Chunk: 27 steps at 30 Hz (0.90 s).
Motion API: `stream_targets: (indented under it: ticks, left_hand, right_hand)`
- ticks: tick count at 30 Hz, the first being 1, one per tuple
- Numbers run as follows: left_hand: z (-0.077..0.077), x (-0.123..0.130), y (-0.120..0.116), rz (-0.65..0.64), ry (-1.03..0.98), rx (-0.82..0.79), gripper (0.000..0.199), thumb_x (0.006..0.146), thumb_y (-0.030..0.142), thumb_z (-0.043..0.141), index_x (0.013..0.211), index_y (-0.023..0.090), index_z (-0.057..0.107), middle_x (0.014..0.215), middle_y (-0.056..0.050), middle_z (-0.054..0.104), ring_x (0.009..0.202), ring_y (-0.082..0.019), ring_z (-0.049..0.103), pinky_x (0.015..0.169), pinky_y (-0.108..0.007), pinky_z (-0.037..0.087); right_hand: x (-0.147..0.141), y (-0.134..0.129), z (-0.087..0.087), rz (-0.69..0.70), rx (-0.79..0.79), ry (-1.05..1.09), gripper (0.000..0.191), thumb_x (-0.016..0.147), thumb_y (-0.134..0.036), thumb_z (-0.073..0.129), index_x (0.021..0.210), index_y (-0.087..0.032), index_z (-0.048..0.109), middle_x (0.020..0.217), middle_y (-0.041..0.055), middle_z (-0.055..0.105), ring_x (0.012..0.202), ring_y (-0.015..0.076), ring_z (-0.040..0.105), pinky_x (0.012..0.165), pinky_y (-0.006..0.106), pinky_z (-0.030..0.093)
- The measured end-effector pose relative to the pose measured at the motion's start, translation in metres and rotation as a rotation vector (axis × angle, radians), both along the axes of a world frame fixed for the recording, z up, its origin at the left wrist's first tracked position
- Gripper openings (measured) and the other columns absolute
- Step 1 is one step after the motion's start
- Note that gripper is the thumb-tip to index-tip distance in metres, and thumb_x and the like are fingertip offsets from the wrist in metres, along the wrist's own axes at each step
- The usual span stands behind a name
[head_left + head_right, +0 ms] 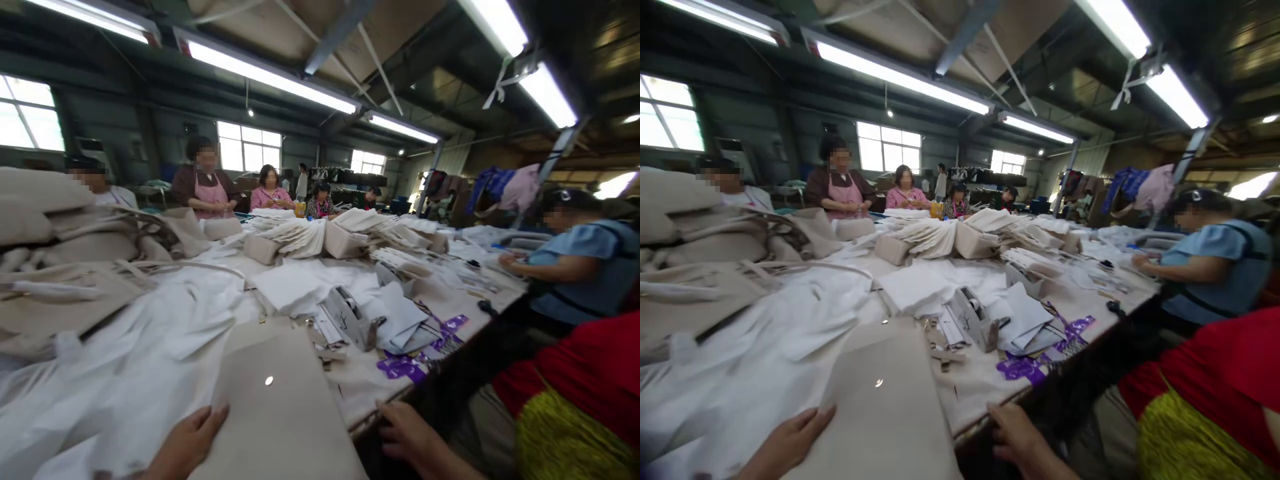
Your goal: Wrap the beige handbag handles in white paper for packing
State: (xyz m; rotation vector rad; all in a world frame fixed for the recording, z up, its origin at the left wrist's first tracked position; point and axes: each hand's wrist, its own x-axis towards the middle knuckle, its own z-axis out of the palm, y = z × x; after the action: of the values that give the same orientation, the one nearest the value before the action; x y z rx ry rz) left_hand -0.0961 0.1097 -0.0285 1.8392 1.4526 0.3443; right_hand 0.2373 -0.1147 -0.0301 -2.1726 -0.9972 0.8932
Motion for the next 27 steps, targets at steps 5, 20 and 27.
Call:
stream_targets:
  ticks: [5, 20, 27]
  left_hand:
    - [0.005, 0.001, -0.005, -0.005, -0.093, -0.105, 0.043, 0.066, 0.068, 0.052, 0.066, 0.027, 0.066, 0.069, 0.001, 0.074, 0.082, -0.031, 0.072, 0.076, -0.039, 0.055]
    - [0.037, 0.009, -0.024, 0.094, 0.085, -0.131, 0.032, 0.074, 0.049, 0.055, 0.066, 0.020, 0.066, 0.064, -0.004, 0.069, 0.074, -0.025, 0.069, 0.062, -0.026, 0.050]
    - [0.032, 0.010, -0.027, 0.131, 0.012, -0.125, 0.035, 0.077, 0.051, 0.056, 0.075, 0.019, 0.070, 0.068, -0.003, 0.072, 0.069, -0.023, 0.070, 0.060, -0.025, 0.052]
  right_hand:
    - [-0.009, 0.001, 0.018, 0.073, 0.261, -0.196, 0.031, 0.073, -0.046, 0.054, 0.089, -0.030, 0.075, 0.092, 0.0104, 0.074, 0.091, 0.0328, 0.068, 0.085, 0.048, 0.050]
    - [-0.055, 0.112, 0.033, 0.033, 0.232, 0.766, 0.027, 0.084, -0.040, 0.061, 0.085, -0.013, 0.066, 0.073, 0.0068, 0.070, 0.061, 0.0156, 0.062, 0.057, 0.027, 0.051]
    - [-0.047, 0.155, 0.041, -0.007, 0.081, 0.865, 0.029, 0.095, -0.035, 0.046, 0.088, -0.013, 0.062, 0.071, 0.0077, 0.070, 0.062, 0.0166, 0.065, 0.064, 0.033, 0.057]
